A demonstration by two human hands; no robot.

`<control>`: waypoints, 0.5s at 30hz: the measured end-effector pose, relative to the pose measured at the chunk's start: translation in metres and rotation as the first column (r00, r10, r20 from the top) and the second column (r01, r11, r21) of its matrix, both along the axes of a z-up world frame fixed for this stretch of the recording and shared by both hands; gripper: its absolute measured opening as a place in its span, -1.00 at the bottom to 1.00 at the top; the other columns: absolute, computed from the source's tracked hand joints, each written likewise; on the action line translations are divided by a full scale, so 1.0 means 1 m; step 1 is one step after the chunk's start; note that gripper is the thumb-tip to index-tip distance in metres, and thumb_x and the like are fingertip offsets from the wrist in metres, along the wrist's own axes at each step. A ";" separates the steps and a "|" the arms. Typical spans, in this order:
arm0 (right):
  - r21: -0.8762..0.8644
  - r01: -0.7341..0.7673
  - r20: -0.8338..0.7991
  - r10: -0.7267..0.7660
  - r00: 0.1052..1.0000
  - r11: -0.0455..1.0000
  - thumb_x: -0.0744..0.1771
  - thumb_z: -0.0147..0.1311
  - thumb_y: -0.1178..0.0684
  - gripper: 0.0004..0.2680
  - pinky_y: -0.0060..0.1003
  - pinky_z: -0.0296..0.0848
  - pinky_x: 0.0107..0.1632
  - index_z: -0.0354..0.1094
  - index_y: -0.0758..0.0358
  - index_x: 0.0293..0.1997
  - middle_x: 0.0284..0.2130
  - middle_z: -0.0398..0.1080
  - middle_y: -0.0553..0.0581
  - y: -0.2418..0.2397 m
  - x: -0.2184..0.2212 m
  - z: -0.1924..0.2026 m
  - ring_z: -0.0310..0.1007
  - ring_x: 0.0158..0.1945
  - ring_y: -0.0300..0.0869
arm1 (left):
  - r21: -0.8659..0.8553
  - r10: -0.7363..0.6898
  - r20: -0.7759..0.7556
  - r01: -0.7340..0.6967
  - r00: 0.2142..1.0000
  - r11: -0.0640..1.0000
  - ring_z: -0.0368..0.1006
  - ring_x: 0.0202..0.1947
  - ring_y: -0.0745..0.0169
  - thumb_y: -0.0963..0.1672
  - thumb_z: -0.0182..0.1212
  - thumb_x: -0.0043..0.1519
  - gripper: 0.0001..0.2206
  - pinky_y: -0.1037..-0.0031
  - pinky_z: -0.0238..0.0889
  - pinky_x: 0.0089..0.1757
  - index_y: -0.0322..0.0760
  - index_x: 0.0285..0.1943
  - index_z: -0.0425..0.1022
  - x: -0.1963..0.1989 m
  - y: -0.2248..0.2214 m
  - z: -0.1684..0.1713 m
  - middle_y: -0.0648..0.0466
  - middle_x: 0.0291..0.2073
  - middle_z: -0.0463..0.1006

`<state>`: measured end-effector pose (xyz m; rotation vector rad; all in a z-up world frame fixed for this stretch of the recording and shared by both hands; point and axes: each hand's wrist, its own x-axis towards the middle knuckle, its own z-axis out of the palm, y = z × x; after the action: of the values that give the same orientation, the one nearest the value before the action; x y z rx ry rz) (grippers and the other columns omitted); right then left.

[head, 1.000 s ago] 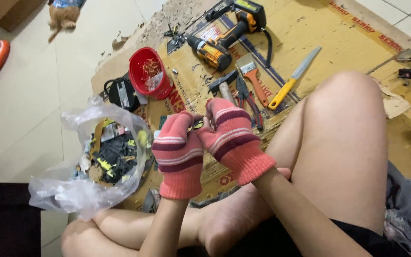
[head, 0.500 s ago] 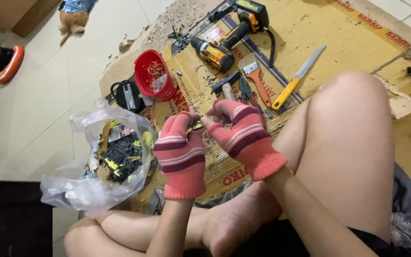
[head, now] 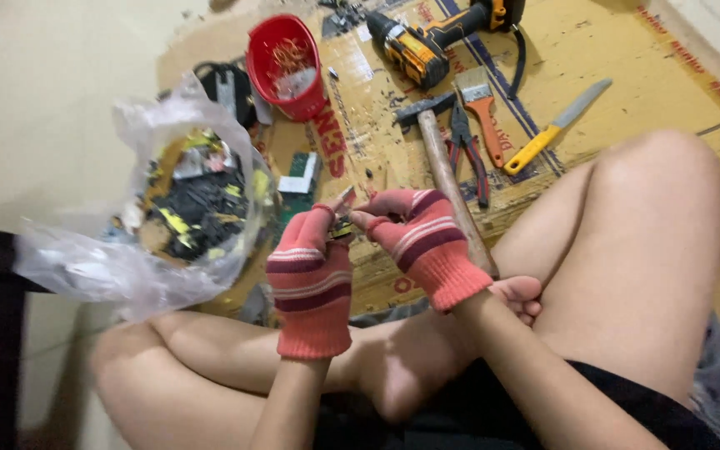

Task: Extracting electronic components from a circuit board using a knife and hammer for salvage.

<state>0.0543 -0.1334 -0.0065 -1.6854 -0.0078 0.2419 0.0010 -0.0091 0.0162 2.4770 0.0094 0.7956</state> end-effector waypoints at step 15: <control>-0.365 -0.055 -0.036 0.045 0.998 0.929 0.32 0.02 0.07 -0.81 -0.14 0.50 0.01 0.59 0.29 -0.18 -0.43 0.56 0.20 0.027 -0.017 0.039 0.54 -0.25 -0.03 | -0.682 -0.017 -0.132 -0.078 0.991 0.727 0.65 -0.15 -0.11 -0.24 0.45 -0.02 -0.57 0.22 0.47 -0.02 -0.29 0.10 0.59 -0.002 0.029 -0.008 -0.17 -0.23 0.70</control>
<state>0.0378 -0.1063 0.0329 -2.0563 0.0155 0.3196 -0.0011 0.0204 0.0086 1.8022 0.3372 0.5069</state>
